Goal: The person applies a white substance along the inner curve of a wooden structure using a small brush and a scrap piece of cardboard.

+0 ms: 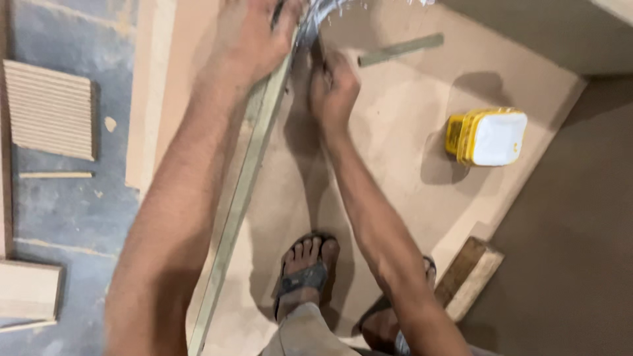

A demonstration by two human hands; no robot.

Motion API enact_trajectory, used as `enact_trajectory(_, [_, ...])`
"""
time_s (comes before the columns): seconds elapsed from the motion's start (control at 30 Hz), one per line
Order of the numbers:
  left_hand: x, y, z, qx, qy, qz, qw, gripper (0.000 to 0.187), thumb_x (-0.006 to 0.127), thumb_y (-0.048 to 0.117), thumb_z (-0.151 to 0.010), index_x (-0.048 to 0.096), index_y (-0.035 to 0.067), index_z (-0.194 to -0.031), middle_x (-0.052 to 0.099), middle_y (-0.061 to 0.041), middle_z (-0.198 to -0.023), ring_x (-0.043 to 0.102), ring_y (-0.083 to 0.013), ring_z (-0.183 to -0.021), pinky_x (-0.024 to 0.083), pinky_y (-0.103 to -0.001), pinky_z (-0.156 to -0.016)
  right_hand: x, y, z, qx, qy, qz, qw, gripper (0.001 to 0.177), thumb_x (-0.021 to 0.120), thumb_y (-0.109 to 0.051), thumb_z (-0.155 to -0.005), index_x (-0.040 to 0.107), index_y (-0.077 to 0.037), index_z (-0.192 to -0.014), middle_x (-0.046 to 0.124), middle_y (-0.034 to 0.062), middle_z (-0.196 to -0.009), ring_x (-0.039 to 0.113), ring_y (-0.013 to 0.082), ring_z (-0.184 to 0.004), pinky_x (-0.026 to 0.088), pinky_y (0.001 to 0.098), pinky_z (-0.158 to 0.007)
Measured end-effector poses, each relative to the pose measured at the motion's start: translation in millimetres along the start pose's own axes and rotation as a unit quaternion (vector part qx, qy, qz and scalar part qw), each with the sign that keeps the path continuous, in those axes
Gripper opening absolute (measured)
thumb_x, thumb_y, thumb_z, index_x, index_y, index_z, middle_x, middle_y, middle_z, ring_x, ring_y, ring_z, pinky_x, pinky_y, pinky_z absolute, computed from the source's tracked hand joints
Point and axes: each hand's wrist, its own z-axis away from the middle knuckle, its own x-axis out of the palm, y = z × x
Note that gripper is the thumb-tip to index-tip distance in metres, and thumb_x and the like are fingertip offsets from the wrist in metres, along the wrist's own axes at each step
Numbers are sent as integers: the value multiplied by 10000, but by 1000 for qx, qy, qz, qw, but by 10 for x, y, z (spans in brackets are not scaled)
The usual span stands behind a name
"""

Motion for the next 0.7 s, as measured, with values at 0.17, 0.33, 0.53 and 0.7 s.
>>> enact_trajectory(0.17, [-90,141,-12,13,-17,-20,1000,389,567,239,-1076,640,291,-1455,484,-257,-1457,433,-440,-1354,373,-563,-1116,-331,-76,-105,28,-10,-52,998,185,603,39,-971,709,29,-1123,741,185,-1065,711,315,-990,553,363,-914])
enact_trajectory(0.33, [-61,138,-40,10,-12,17,1000,447,509,209,-1070,567,366,-1484,460,-192,-1535,432,-408,-1419,383,-515,-1173,-4,-50,-458,66,63,106,990,81,644,68,-890,674,64,-965,687,239,-947,675,377,-881,546,403,-855])
enact_trajectory(0.53, [-97,233,13,-21,-47,63,997,449,483,214,-1062,531,347,-1489,609,-155,-1378,550,-359,-1309,436,-442,-1129,-369,-475,-69,15,-47,-43,998,306,552,65,-912,745,-11,-1138,747,174,-1046,735,347,-961,567,384,-869])
enact_trajectory(0.7, [-160,314,-20,-31,-57,52,997,466,469,208,-1049,522,335,-1494,596,-156,-1381,553,-367,-1271,431,-452,-1110,-136,-393,-185,16,39,-22,999,233,641,38,-901,709,12,-1122,721,188,-1022,698,338,-931,556,382,-839])
